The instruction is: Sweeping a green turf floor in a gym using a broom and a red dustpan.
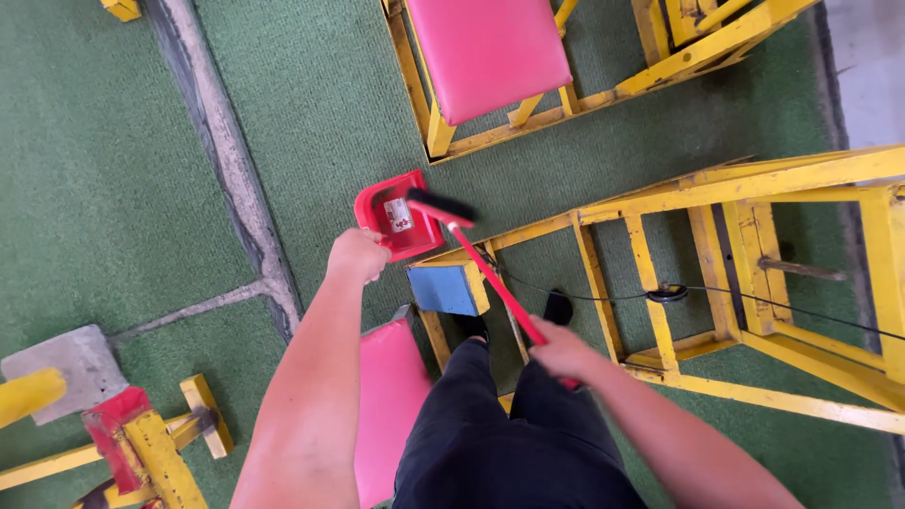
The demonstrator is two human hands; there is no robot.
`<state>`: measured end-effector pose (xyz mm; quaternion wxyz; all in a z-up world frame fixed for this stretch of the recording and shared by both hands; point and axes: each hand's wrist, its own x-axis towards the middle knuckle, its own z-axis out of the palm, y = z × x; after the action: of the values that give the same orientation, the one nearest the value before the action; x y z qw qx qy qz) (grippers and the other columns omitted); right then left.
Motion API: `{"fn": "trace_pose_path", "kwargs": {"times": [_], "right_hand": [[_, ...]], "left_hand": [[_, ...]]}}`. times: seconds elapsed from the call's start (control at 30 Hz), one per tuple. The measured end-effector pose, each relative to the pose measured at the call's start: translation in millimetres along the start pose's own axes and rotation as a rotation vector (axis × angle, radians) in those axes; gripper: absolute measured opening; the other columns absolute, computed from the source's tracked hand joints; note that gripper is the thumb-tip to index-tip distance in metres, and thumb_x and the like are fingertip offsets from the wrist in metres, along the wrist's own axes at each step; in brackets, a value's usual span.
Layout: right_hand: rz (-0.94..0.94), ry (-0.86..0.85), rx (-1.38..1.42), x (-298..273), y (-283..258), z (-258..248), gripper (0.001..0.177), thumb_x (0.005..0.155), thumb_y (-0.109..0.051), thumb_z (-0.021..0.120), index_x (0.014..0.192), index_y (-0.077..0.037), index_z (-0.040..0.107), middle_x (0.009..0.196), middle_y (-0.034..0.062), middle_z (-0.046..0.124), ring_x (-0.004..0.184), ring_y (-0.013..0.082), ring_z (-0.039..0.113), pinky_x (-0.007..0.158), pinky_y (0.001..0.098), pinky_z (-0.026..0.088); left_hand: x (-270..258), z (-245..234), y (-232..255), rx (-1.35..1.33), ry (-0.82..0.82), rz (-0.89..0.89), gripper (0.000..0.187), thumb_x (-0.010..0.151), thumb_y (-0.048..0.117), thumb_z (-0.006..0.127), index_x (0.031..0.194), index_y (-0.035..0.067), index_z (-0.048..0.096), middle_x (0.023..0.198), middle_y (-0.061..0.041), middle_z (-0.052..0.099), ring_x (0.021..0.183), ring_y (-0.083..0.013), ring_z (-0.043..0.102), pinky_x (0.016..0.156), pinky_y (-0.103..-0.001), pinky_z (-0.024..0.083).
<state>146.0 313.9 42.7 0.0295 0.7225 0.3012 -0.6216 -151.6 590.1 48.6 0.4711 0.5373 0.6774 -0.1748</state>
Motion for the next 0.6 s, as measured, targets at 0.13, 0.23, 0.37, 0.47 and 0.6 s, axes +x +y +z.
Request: {"fn": "trace_pose_path", "kwargs": {"times": [0.13, 0.23, 0.37, 0.47, 0.6], "right_hand": [[0.162, -0.09, 0.332, -56, 18, -82, 0.074, 0.091, -0.017, 0.065, 0.159, -0.029, 0.037, 0.074, 0.0058, 0.055, 0.048, 0.0137, 0.043, 0.043, 0.0299, 0.036], [0.23, 0.006, 0.19, -86, 29, -135, 0.073, 0.093, -0.021, 0.067, 0.159, -0.032, 0.038, 0.071, 0.0028, 0.056, 0.051, 0.0129, 0.048, 0.044, 0.0282, 0.041], [0.327, 0.143, 0.145, -63, 44, -187, 0.063, 0.1, -0.021, 0.058, 0.158, -0.029, 0.033, 0.074, 0.0057, 0.059, 0.056, 0.0147, 0.059, 0.048, 0.03, 0.047], [0.344, 0.256, 0.187, -17, 37, -186, 0.06, 0.101, -0.021, 0.059, 0.157, -0.024, 0.039, 0.077, 0.0079, 0.058, 0.059, 0.0162, 0.053, 0.05, 0.0313, 0.043], [0.247, 0.366, 0.248, 68, 17, -111, 0.058, 0.086, -0.015, 0.069, 0.141, -0.012, 0.049, 0.09, 0.0081, 0.064, 0.076, 0.0242, 0.066, 0.063, 0.0465, 0.059]], "left_hand": [[3, -5, 6, -0.008, 0.051, 0.03, 0.052, 0.083, 0.013, 0.064, 0.136, 0.017, 0.068, 0.091, -0.007, 0.077, 0.061, -0.0184, 0.072, 0.063, -0.033, 0.059], [3, -4, 5, 0.021, -0.006, -0.001, 0.052, 0.087, 0.015, 0.063, 0.139, 0.018, 0.063, 0.092, -0.01, 0.078, 0.062, -0.02, 0.072, 0.063, -0.036, 0.059], [2, -3, 0, 0.068, -0.006, 0.018, 0.054, 0.086, 0.013, 0.06, 0.14, 0.017, 0.064, 0.095, -0.008, 0.078, 0.063, -0.0192, 0.072, 0.063, -0.034, 0.059], [2, -5, -4, 0.025, 0.003, 0.001, 0.055, 0.085, 0.011, 0.059, 0.139, 0.016, 0.063, 0.096, -0.006, 0.077, 0.062, -0.0197, 0.072, 0.061, -0.035, 0.059], [-1, -3, -9, 0.042, -0.002, 0.012, 0.054, 0.086, 0.013, 0.06, 0.139, 0.017, 0.065, 0.087, -0.012, 0.079, 0.061, -0.0185, 0.071, 0.063, -0.033, 0.058]]}}
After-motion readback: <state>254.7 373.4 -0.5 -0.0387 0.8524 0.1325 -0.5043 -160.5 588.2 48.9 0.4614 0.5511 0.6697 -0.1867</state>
